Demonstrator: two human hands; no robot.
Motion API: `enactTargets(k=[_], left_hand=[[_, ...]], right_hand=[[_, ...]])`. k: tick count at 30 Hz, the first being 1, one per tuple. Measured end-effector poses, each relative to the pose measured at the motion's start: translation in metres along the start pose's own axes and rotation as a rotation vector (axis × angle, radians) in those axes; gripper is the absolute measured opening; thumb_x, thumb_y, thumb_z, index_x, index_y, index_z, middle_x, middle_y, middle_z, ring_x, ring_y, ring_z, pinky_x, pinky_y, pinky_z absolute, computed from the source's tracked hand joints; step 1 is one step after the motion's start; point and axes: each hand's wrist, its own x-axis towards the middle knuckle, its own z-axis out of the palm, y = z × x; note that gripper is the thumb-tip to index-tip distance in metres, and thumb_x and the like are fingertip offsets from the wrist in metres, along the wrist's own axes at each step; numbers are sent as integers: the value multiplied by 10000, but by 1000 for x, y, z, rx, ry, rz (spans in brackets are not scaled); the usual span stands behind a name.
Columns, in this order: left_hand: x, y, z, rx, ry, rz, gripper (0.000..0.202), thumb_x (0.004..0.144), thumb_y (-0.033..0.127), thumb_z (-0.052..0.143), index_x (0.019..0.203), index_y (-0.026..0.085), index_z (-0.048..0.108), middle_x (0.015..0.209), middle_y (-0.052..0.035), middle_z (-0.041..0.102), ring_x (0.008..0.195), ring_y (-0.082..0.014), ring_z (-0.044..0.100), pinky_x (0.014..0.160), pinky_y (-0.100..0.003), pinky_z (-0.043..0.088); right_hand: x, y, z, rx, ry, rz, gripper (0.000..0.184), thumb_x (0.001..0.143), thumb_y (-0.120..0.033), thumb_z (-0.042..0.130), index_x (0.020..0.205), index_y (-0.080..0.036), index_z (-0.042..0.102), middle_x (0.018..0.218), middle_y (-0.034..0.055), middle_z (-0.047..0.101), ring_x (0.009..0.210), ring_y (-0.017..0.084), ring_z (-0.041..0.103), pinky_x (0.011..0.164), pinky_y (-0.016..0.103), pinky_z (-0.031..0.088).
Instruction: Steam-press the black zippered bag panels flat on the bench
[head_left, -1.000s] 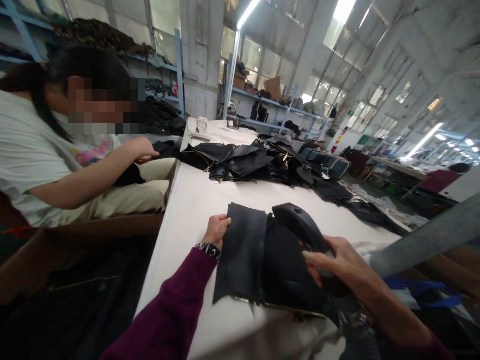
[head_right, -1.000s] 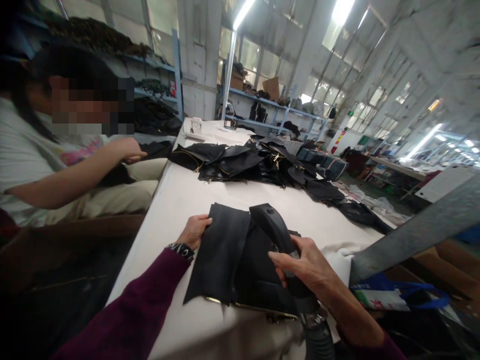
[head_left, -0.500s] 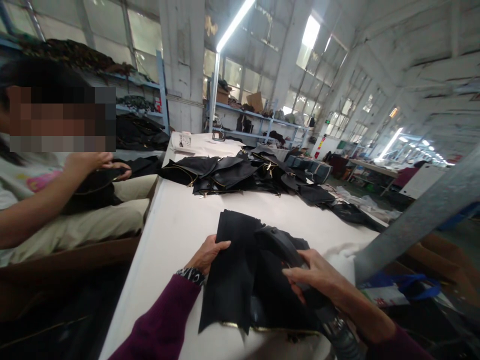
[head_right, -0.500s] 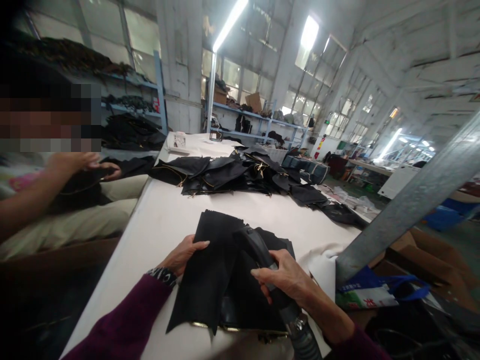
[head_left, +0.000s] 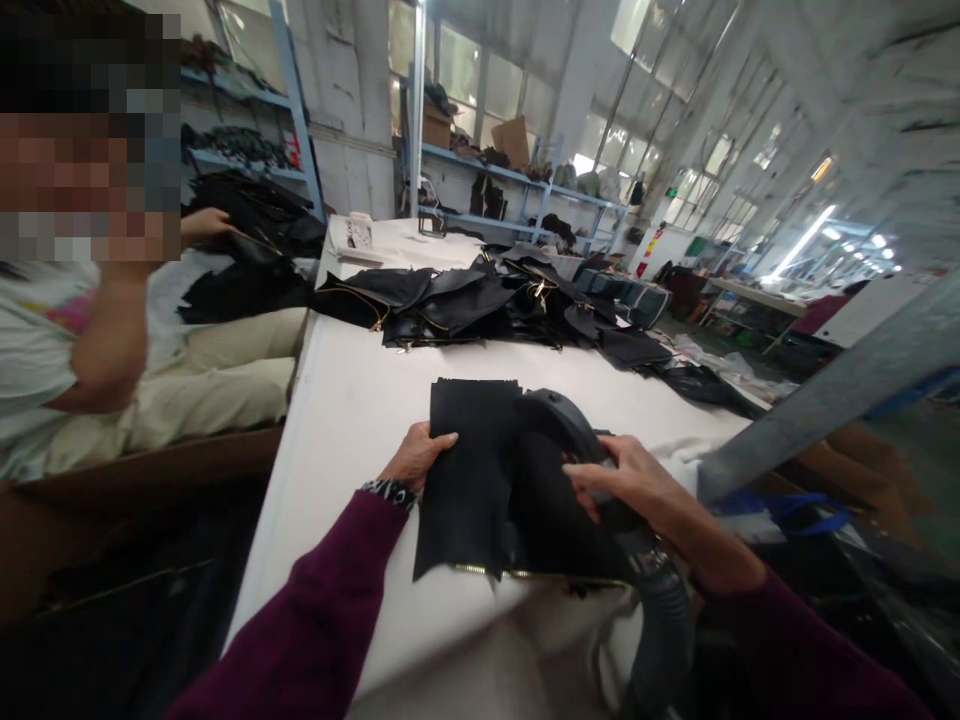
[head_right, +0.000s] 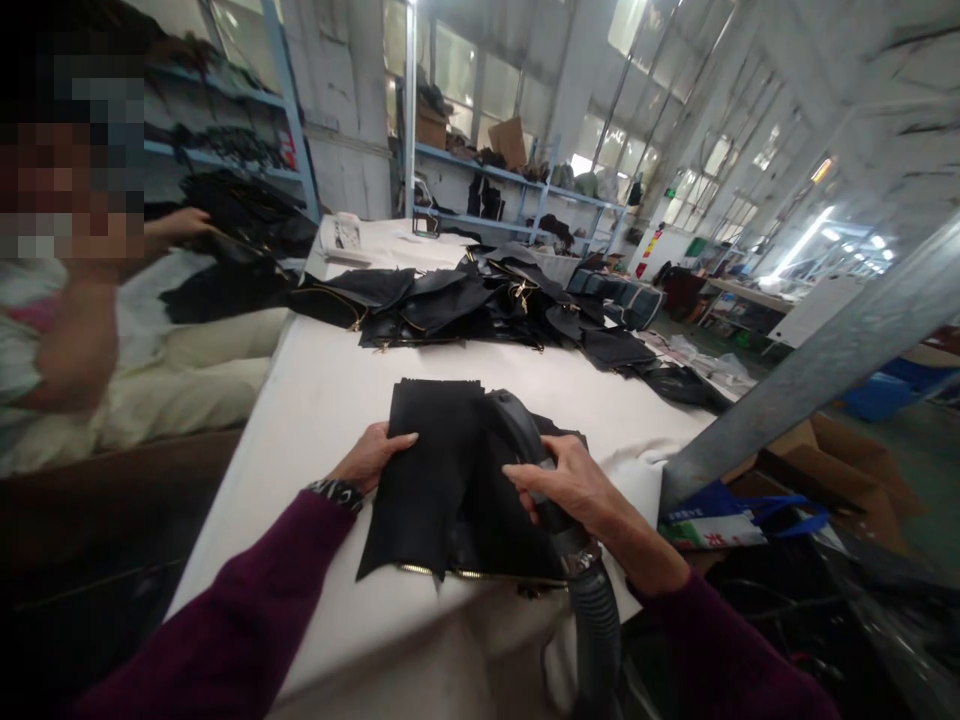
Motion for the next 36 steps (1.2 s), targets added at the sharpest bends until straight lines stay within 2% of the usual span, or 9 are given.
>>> enactTargets(k=[5,7,10,12,15,17,21,28,36], left_hand=[[9,-1,-16,223,216,76,224,619,168,617,832,99,616,693,-78,699,740,-272,692,681,-403,571],[5,10,-17,359,287,151,274,648,186,615,897,73,626,871,-146,705,948,-339,653,813,-484,534],[-18,19,5,544,343,329,512,702,221,639,1182,67,552,1304,-206,529,1306,-363,381,1074,-538,307],[-45,7,33,703,250,501,617,742,244,653,1317,123,465,1427,-158,416,1369,-298,288,1138,-468,224],[-88,-36,80,1255,-121,928,494,855,238,541,1332,133,461,1363,-145,493,1294,-278,410,1097,-465,322],[-106,-67,103,1464,-239,1073,442,871,135,463,1313,122,482,1332,-148,533,1262,-273,457,1072,-454,355],[-107,-91,125,1700,-205,1045,439,867,125,475,1305,97,496,1332,-189,527,1228,-322,482,969,-452,433],[-95,-68,148,1901,-242,1025,491,862,65,448,1351,104,453,1231,-181,576,1104,-303,535,852,-419,474],[-89,-71,156,1948,-243,1108,466,868,74,447,1331,116,475,1146,-170,577,987,-276,536,776,-399,469]], right_hand=[[-50,8,-26,-74,106,44,293,800,-425,661,756,-149,574,517,-19,584,426,110,519,400,201,398],[-75,18,-35,-86,136,69,312,801,-437,650,712,-153,557,506,-11,586,420,116,519,399,209,401],[-111,39,-45,-69,175,102,303,804,-442,632,745,-153,559,510,-13,588,431,127,529,433,230,419],[-131,54,-49,-54,196,141,308,804,-451,623,761,-152,563,516,-9,594,436,128,524,445,234,414],[-154,74,-51,-15,208,186,329,791,-473,627,747,-153,568,519,-5,594,435,126,514,442,231,402],[-164,83,-52,30,218,197,329,785,-479,630,774,-154,575,517,-14,586,427,128,513,437,231,405],[-175,97,-54,59,231,204,313,786,-475,634,796,-166,588,524,-20,589,416,135,526,424,234,427],[-174,115,-55,171,250,140,306,777,-452,640,758,-157,562,499,-32,572,390,106,495,398,203,399],[-185,117,-60,243,259,126,281,757,-416,650,782,-152,560,468,-41,566,365,99,488,384,189,398]])
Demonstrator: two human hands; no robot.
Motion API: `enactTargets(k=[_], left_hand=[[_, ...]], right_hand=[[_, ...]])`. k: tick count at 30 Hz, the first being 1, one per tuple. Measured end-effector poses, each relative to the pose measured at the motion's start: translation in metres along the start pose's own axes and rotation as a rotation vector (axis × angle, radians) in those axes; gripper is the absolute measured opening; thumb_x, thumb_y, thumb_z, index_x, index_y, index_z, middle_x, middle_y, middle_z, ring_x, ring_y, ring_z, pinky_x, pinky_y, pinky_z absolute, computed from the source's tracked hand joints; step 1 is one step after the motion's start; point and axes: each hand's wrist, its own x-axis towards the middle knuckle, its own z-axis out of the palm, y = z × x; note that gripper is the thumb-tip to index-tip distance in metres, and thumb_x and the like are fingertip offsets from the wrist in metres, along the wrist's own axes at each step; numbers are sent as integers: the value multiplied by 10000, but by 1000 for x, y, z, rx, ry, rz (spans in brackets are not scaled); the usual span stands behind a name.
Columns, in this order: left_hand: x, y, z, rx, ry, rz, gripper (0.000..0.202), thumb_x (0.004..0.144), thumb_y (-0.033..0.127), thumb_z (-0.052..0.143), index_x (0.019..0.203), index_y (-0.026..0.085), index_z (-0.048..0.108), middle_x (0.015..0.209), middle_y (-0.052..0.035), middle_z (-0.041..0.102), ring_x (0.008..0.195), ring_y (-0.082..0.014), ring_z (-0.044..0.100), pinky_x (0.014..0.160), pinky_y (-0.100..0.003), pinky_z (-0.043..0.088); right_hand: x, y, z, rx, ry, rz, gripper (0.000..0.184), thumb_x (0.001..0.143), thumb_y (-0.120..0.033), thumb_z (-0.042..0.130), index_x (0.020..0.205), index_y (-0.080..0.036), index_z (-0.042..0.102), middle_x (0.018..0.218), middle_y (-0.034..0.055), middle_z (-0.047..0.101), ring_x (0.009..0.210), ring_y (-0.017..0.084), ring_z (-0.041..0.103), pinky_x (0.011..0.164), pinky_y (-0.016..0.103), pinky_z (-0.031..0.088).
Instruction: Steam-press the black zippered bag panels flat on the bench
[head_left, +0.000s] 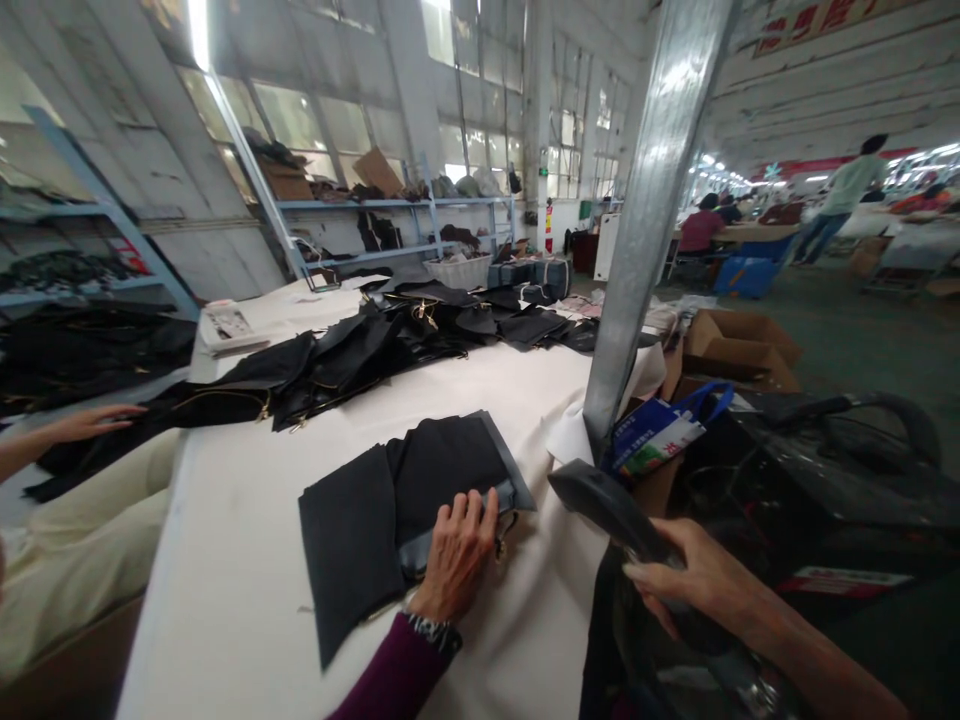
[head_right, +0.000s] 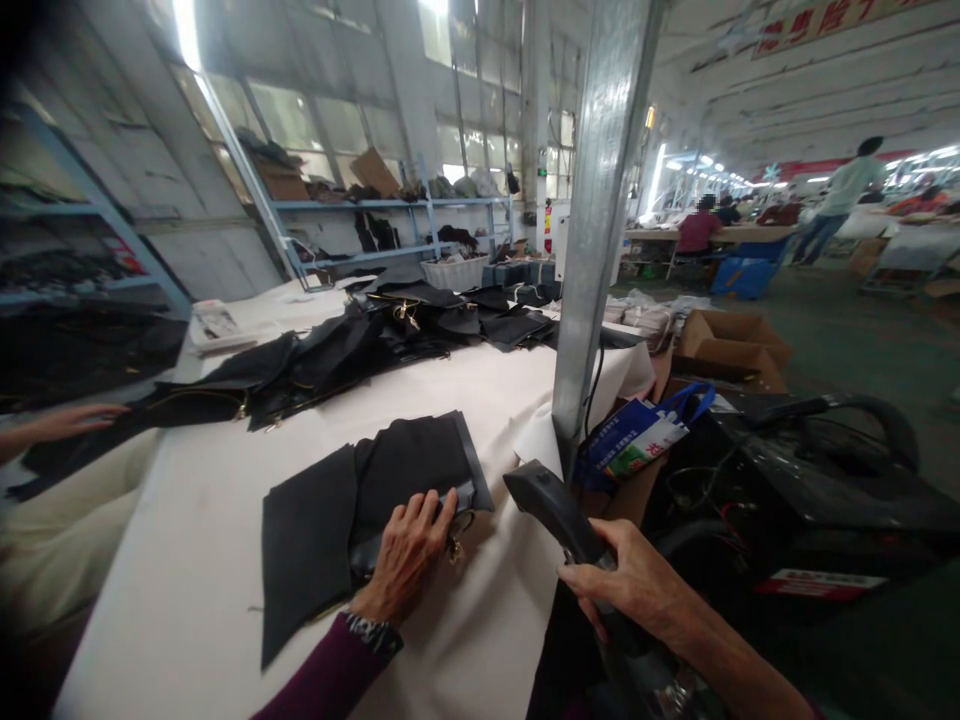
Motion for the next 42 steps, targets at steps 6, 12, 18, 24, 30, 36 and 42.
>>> enactTargets(k=[6,12,18,24,30,36,42], left_hand=[[1,2,-1,38,26,8,452,854,50,445,1300,96,505,1094,-168,592,928,-256,547,726,-375,474],[-2,8,-5,10,39,86,625,846,77,492,1425,264,347,1265,-144,524,1064,-296,523,788,-412,480],[0,14,-4,63,-6,148,552,822,9,451,1341,194,475,1194,-163,564,1059,-350,540,774,-444,489],[0,10,5,-37,45,217,477,847,46,465,1289,213,534,1233,-157,551,1132,-367,500,811,-451,479],[2,-1,8,-192,30,296,360,862,84,458,1153,219,620,1247,-159,533,1141,-366,478,808,-461,470],[-5,-11,13,-450,106,255,289,900,85,376,1044,147,618,1264,-191,505,1183,-351,440,839,-466,438],[-6,-9,22,-511,192,205,256,879,22,422,1077,119,553,1188,-178,569,1194,-302,467,871,-406,414]], right_hand=[[-4,5,4,12,-40,15,259,768,-383,651,842,-145,580,468,-48,570,367,92,479,393,185,388],[-1,5,9,13,-79,28,239,778,-351,647,882,-144,590,497,-46,585,400,108,513,412,196,412],[2,8,5,18,-56,47,180,793,-308,626,869,-154,570,503,-57,574,411,99,505,426,191,393],[5,16,0,-11,-2,84,177,779,-323,638,800,-162,568,506,-54,570,412,108,519,412,195,386],[12,25,-2,-20,-24,92,169,802,-307,633,855,-157,578,497,-67,563,415,101,508,429,196,397],[12,21,-1,-84,-10,149,109,783,-254,647,831,-172,592,531,-63,578,461,118,562,435,194,401],[10,14,-1,-216,-35,159,198,761,-308,697,879,-181,602,655,-37,636,571,144,603,479,208,417]])
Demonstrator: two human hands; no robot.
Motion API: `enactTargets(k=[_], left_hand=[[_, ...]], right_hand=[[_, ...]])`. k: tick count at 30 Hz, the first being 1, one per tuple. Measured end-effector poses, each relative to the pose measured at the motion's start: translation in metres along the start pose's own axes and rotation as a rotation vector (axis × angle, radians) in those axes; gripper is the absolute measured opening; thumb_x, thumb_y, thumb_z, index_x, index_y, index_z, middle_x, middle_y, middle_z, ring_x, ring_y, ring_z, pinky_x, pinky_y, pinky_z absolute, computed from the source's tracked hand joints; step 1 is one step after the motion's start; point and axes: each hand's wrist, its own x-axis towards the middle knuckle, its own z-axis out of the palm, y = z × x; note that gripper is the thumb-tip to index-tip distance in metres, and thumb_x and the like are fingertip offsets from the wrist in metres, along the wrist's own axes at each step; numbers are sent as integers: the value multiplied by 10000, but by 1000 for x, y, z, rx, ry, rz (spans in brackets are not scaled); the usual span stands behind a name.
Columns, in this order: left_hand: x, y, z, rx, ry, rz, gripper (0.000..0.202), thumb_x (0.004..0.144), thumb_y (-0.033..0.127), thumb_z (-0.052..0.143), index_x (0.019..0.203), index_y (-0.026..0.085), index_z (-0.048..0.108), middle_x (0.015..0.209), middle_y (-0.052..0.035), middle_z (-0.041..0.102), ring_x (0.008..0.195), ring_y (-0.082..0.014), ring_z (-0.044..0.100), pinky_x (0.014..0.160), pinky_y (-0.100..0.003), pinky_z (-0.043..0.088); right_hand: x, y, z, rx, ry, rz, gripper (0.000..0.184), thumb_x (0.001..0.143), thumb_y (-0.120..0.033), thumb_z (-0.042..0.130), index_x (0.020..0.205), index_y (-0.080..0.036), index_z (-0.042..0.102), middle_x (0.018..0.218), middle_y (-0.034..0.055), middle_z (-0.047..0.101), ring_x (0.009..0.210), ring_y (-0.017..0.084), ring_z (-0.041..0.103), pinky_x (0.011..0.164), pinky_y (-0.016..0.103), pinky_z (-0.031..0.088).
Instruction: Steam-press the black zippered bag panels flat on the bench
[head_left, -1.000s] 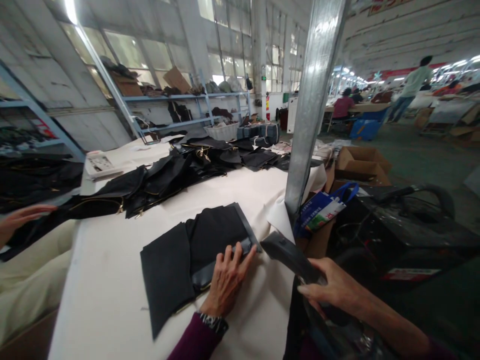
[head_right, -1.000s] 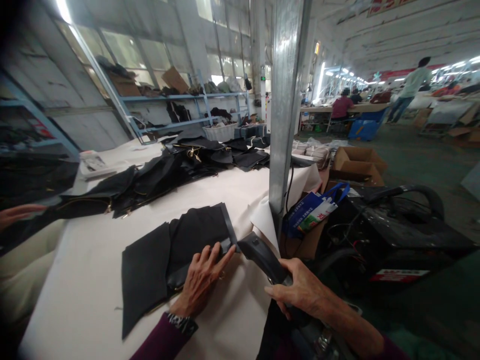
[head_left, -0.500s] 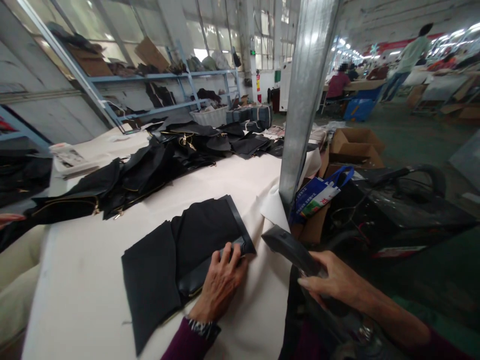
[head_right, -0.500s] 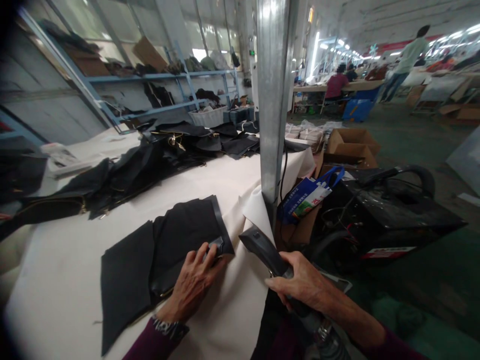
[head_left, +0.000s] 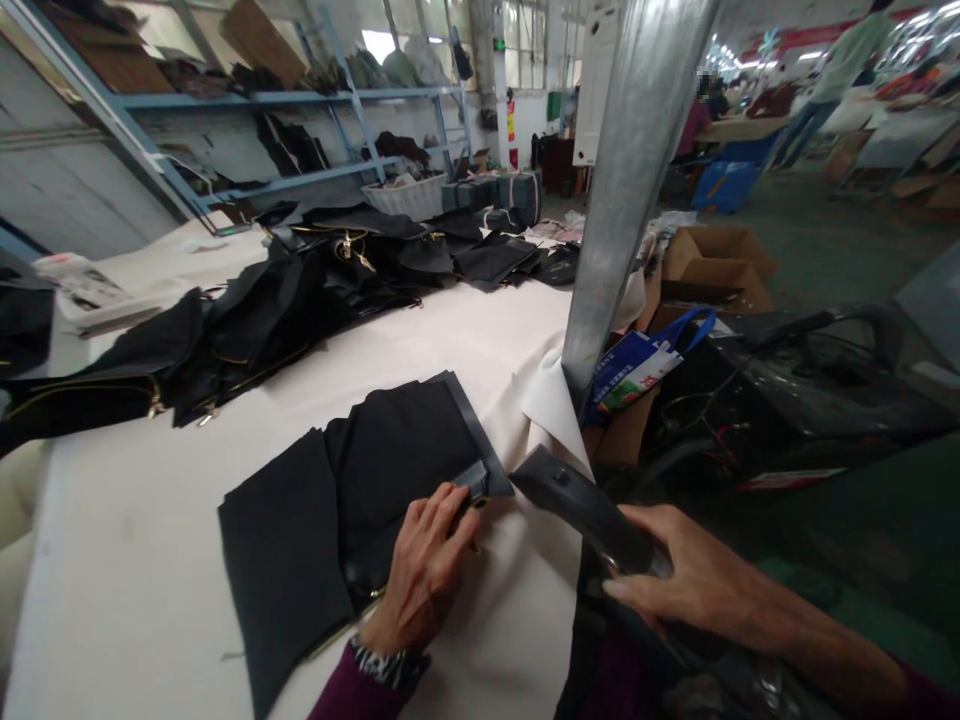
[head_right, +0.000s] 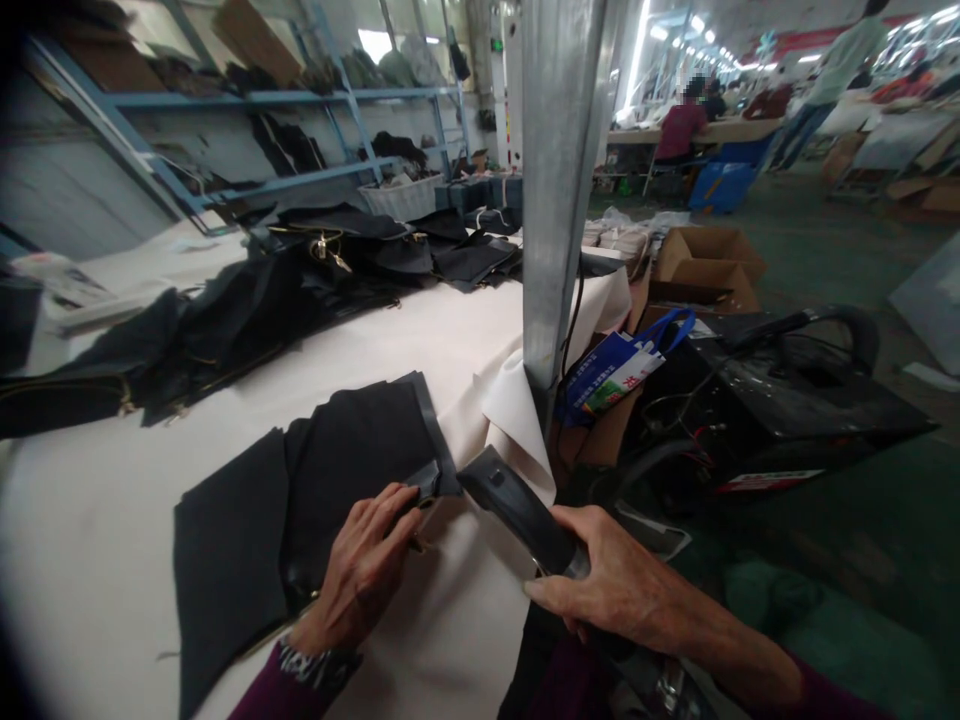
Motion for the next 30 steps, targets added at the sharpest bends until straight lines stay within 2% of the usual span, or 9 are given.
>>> enactTargets(k=[2,6,8,10,13,17,21,27,30], left_hand=[[4,1,0,10,0,-44,300,875,40,449,1161,109,512,1119,-155,603,1141,-281,503,843,-382,425],[12,6,-8,34,-214,-129,525,829,19,426,1344,113,386,1177,-145,574,1114,-294,498,841,-410,446],[14,6,-13,9,-260,-150,551,808,3,406,1346,123,399,1199,-144,559,1125,-300,488,869,-435,454],[16,3,-16,-63,-212,-183,437,840,39,400,1252,141,502,1147,-130,578,1086,-278,514,872,-421,472],[20,-7,-21,-252,-106,-312,275,901,138,396,1057,162,620,1029,-99,614,941,-206,587,803,-324,501],[28,-23,-29,-478,-68,-558,309,921,226,380,898,185,685,942,-55,672,802,-154,638,688,-245,488],[30,-29,-31,-539,-45,-652,280,875,213,421,884,184,699,921,-41,707,811,-166,653,709,-260,484],[27,-25,-27,-533,18,-668,264,833,162,448,960,179,679,897,-35,710,790,-168,650,728,-274,478],[27,-23,-27,-549,28,-663,257,814,142,475,976,169,672,893,-37,699,787,-166,641,732,-273,470]], right_hand=[[2,-3,1,-55,14,-22,213,759,-329,699,894,-184,617,699,-28,646,616,156,606,500,215,424],[6,-7,3,-82,33,-19,174,756,-314,689,860,-189,627,703,-27,643,622,159,600,502,219,418],[8,-8,4,-66,32,18,190,761,-298,680,908,-193,623,694,-32,640,614,157,597,505,223,415],[8,-9,5,-55,32,33,211,755,-286,679,937,-196,621,700,-30,641,620,160,598,518,230,420],[8,-11,5,-50,14,26,229,744,-293,673,948,-196,636,739,-14,651,657,178,603,552,248,433],[2,-16,3,-83,34,85,373,716,-334,693,1057,-188,647,765,8,655,713,219,608,576,269,449],[-5,-25,2,-78,26,88,392,702,-362,702,1060,-207,665,851,24,665,795,253,609,636,287,477],[-8,-49,9,-130,-13,85,285,709,-319,680,970,-205,671,821,15,643,765,229,586,591,255,452],[-3,-54,17,-194,-45,66,246,727,-333,679,937,-207,672,854,15,648,803,235,589,634,261,463]])
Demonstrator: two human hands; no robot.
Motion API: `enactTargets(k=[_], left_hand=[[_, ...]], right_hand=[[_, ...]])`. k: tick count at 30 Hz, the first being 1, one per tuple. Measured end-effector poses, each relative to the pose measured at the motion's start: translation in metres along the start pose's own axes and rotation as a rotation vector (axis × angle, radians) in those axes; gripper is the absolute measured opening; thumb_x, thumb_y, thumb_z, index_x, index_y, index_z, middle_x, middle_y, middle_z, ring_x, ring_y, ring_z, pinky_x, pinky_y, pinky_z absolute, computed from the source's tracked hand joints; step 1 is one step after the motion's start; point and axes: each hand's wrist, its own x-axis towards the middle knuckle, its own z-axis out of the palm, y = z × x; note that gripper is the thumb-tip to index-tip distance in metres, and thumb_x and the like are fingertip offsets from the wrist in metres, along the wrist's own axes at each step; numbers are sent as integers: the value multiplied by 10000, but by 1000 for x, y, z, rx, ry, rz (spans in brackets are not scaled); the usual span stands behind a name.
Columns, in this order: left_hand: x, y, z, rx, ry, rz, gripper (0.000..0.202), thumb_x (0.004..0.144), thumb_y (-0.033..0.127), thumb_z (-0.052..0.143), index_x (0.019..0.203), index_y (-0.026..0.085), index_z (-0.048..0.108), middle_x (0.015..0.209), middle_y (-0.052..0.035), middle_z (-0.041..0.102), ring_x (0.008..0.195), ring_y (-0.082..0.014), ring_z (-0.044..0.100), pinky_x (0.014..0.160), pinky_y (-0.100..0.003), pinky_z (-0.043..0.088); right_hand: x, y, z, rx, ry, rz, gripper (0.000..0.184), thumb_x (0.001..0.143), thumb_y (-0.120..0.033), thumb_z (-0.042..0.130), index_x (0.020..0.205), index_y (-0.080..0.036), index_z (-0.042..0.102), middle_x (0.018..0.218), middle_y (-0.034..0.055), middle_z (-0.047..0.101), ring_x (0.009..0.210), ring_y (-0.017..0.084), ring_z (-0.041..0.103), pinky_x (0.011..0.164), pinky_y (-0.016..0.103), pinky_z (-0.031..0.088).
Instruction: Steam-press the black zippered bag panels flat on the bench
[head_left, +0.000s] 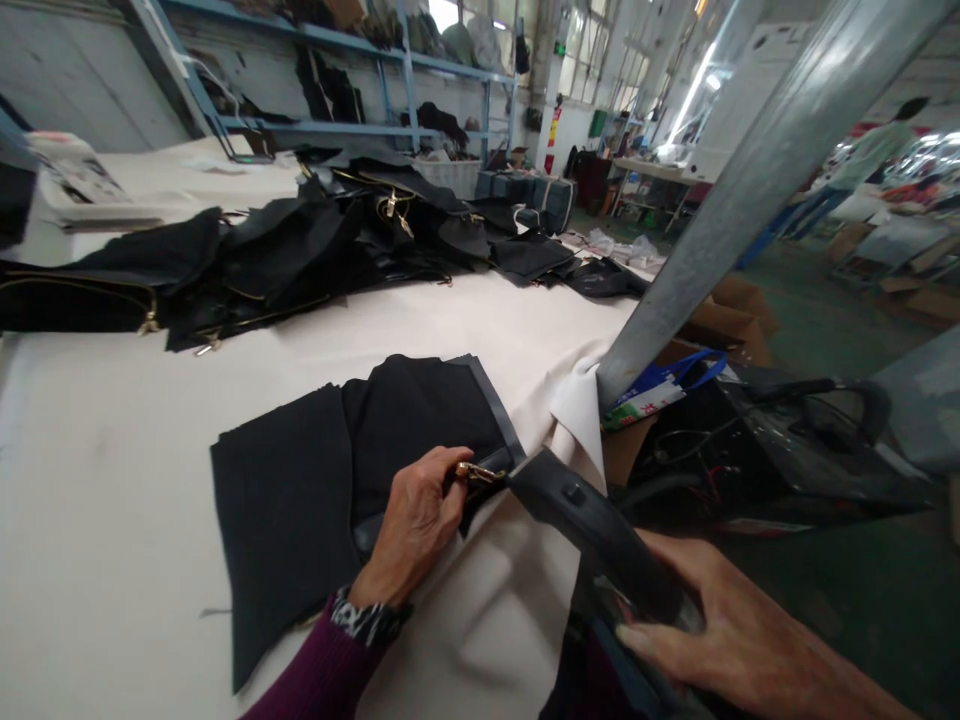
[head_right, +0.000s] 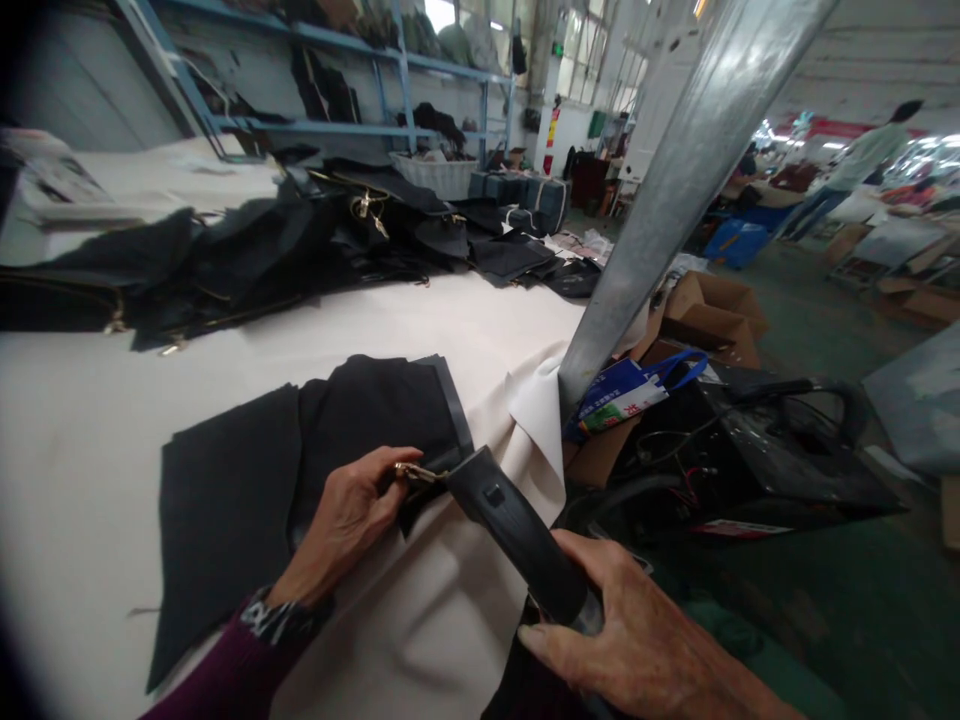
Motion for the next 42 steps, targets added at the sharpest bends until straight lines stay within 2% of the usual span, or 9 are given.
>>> enactTargets(k=[5,9,13,17,20,28,34,37,42], left_hand=[[0,4,0,-49,16,-49,263,837,132,441,937,162,683,891,-52,700,799,-175,642,735,-287,456],[0,6,-2,-45,-8,-63,277,850,144,429,923,162,695,878,-66,703,764,-184,636,711,-296,446],[0,4,-3,-95,1,-60,301,853,137,407,908,182,699,885,-46,717,803,-180,649,729,-280,439],[3,0,-2,-142,30,-132,272,862,186,430,892,189,700,894,-28,732,839,-181,660,716,-258,437],[5,-2,-3,-164,22,-177,264,862,226,443,885,193,704,853,-16,734,800,-185,661,669,-255,431],[6,-2,-6,-193,8,-201,255,856,264,459,882,194,703,815,-14,721,752,-177,649,640,-258,413],[6,-2,-5,-211,5,-184,259,858,269,450,850,199,699,779,0,704,716,-164,632,627,-248,398],[5,-4,-4,-227,1,-195,257,855,262,445,838,211,696,735,14,689,700,-159,622,612,-241,390],[5,-5,-5,-226,0,-176,258,855,264,447,834,206,697,752,10,692,707,-159,619,618,-237,392]], right_hand=[[13,4,11,-116,91,101,533,736,-441,682,1199,-190,599,1116,74,629,1037,318,561,864,379,467],[21,2,15,-155,71,77,503,765,-436,654,1201,-192,594,1083,68,636,1035,311,569,885,395,463],[26,-7,14,-154,84,85,450,782,-404,654,1166,-178,589,1045,77,632,945,274,607,766,342,499],[29,-8,9,58,-13,-3,225,822,-377,629,909,-170,616,642,-21,614,573,154,582,548,245,448],[28,-6,7,190,-21,-82,203,840,-368,609,784,-175,580,514,-54,567,455,113,509,491,221,398],[11,-9,-6,33,120,-41,204,821,-368,621,783,-172,577,568,-29,586,514,130,529,494,222,397],[18,-9,10,-73,81,-46,166,794,-320,638,858,-174,593,698,-18,577,633,160,574,562,246,444],[26,-9,16,-61,59,5,225,785,-325,643,933,-160,601,742,-12,582,599,157,595,525,246,459],[28,-10,1,-4,-17,10,232,820,-357,617,926,-154,583,568,-54,562,490,131,563,472,225,430]])
